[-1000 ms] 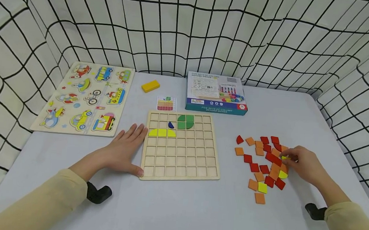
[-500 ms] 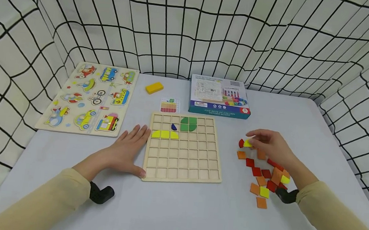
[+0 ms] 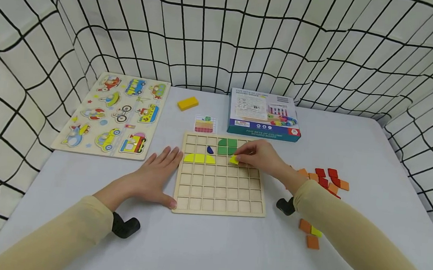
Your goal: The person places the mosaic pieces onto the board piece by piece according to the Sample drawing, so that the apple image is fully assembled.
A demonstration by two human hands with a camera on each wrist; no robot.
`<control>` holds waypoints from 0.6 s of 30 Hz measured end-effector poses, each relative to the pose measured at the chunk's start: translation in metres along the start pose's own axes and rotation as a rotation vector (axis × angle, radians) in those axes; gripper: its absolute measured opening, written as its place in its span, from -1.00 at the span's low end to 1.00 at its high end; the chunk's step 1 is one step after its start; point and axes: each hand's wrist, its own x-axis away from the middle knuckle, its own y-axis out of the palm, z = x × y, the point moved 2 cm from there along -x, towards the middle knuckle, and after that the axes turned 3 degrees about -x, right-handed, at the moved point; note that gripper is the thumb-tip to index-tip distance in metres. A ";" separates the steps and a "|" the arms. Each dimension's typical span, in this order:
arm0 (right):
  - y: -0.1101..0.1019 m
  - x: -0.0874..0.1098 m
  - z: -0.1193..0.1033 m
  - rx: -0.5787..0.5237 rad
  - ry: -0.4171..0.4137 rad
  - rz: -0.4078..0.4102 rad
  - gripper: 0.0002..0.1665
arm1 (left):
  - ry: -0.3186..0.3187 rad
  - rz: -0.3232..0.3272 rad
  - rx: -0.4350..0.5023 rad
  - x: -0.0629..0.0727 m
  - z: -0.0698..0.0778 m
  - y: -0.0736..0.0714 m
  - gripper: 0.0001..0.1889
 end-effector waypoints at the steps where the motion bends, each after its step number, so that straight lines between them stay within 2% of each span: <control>1: 0.004 -0.003 -0.003 0.011 -0.003 -0.005 -0.80 | 0.000 0.000 0.000 0.000 0.000 0.000 0.41; 8: 0.021 -0.018 -0.017 0.085 -0.031 -0.032 -0.82 | -0.006 -0.002 0.002 0.000 0.001 -0.001 0.41; 18: 0.030 -0.021 -0.025 0.204 -0.092 -0.040 -0.84 | -0.012 -0.006 0.002 0.000 0.000 0.000 0.42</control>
